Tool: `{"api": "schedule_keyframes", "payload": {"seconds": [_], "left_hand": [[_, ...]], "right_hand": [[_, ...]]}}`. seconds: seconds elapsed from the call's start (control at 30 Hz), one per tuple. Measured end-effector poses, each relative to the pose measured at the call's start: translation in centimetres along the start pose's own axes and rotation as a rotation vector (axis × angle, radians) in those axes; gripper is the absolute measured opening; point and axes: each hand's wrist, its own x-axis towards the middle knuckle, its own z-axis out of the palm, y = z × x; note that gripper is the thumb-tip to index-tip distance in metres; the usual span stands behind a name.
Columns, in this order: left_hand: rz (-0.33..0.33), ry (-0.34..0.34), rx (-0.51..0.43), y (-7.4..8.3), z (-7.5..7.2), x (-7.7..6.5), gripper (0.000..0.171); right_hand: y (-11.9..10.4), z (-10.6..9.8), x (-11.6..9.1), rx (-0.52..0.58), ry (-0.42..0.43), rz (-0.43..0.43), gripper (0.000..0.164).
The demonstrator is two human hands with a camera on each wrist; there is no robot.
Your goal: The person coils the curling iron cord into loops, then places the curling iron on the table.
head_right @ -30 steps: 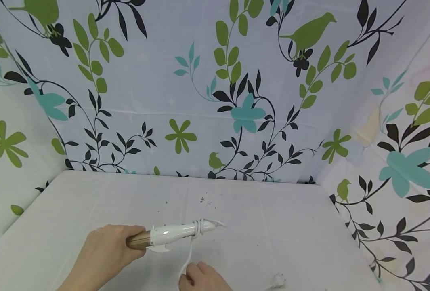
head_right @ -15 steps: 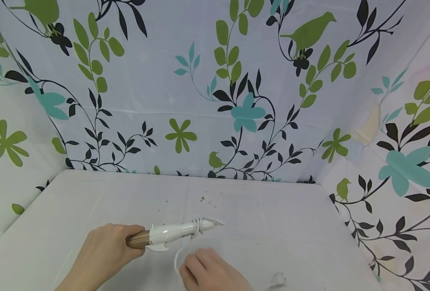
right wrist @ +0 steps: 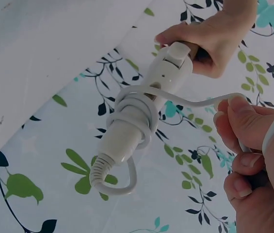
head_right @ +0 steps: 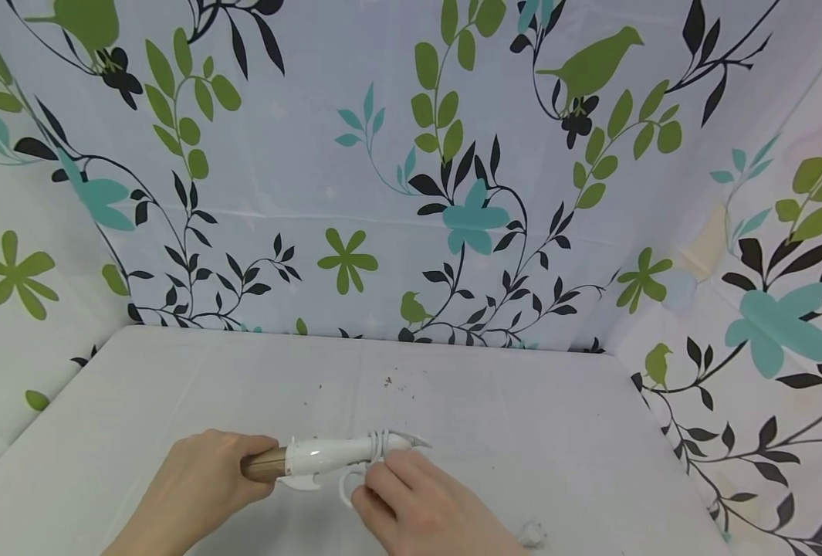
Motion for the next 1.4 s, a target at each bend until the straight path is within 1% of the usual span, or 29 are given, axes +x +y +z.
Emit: {"api": "schedule_keyframes", "payload": {"seconds": [0.13, 0.2, 0.3, 0.4, 0.47, 0.63, 0.7, 0.73, 0.77, 0.8, 0.83, 0.87, 0.9, 1.0, 1.03, 1.07, 1.23, 1.3, 1.4], "left_hand": [[0.044, 0.014, 0.006, -0.2, 0.1, 0.0, 0.035], [0.069, 0.024, 0.009, -0.3, 0.2, 0.0, 0.038], [0.099, 0.028, 0.013, -0.4, 0.2, 0.0, 0.039], [0.118, 0.012, 0.02, -0.5, 0.3, 0.0, 0.037], [0.127, 0.0, 0.025, -0.6, 0.3, 0.0, 0.036], [0.145, -0.014, 0.023, -0.6, 0.2, -0.1, 0.036], [0.145, -0.022, 0.016, -0.5, 0.2, -0.1, 0.035], [0.145, -0.031, 0.012, -0.5, 0.1, -0.1, 0.034], [0.144, -0.04, 0.007, -0.5, 0.1, -0.1, 0.033], [0.148, -0.046, 0.003, -0.4, 0.1, 0.0, 0.032], [0.155, -0.05, -0.002, -0.4, 0.1, 0.0, 0.032], [0.164, -0.051, -0.008, -0.4, 0.1, 0.0, 0.033], [0.177, -0.052, -0.014, -0.4, 0.1, 0.0, 0.033], [0.224, -0.024, -0.044, -0.4, 0.1, -0.1, 0.038], [0.24, -0.014, -0.057, -0.4, 0.1, -0.1, 0.038], [0.253, -0.003, -0.068, -0.4, 0.1, -0.1, 0.038], [0.3, 0.036, -0.113, -0.3, 0.1, -0.2, 0.034], [0.32, 0.055, -0.124, -0.3, 0.2, -0.3, 0.034], [0.361, 0.092, -0.137, -0.2, 0.3, -0.2, 0.034]], "right_hand": [[0.5, -0.2, -0.2, 0.07, 0.015, 0.03, 0.038], [0.7, -0.3, -0.3, 0.082, 0.014, 0.046, 0.039], [1.3, -0.4, -0.3, 0.05, 0.043, 0.031, 0.036], [1.8, -0.4, -0.2, 0.014, 0.062, 0.031, 0.035], [2.1, -0.5, -0.3, 0.0, 0.053, 0.053, 0.036], [2.9, -0.7, -0.8, 0.035, 0.001, 0.133, 0.041], [3.4, -0.8, -1.0, 0.064, -0.018, 0.15, 0.026], [3.7, -0.7, -1.1, 0.075, -0.016, 0.153, 0.023], [4.0, -0.6, -1.2, 0.088, -0.014, 0.153, 0.027], [4.4, -0.5, -1.3, 0.094, -0.011, 0.153, 0.035], [4.6, -0.4, -1.5, 0.104, -0.019, 0.158, 0.038], [4.9, -0.4, -1.6, 0.113, -0.024, 0.166, 0.046], [5.2, -0.3, -1.7, 0.118, -0.023, 0.17, 0.046], [5.8, -0.1, -1.9, 0.139, -0.032, 0.177, 0.046], [6.0, -0.1, -2.0, 0.145, -0.038, 0.178, 0.045], [6.2, 0.0, -2.0, 0.155, -0.033, 0.174, 0.052], [7.2, 0.8, -2.4, 0.184, -0.039, 0.147, 0.05], [7.6, 1.1, -2.6, 0.219, -0.053, 0.145, 0.053], [8.1, 1.6, -2.9, 0.303, -0.082, 0.146, 0.059]]}}
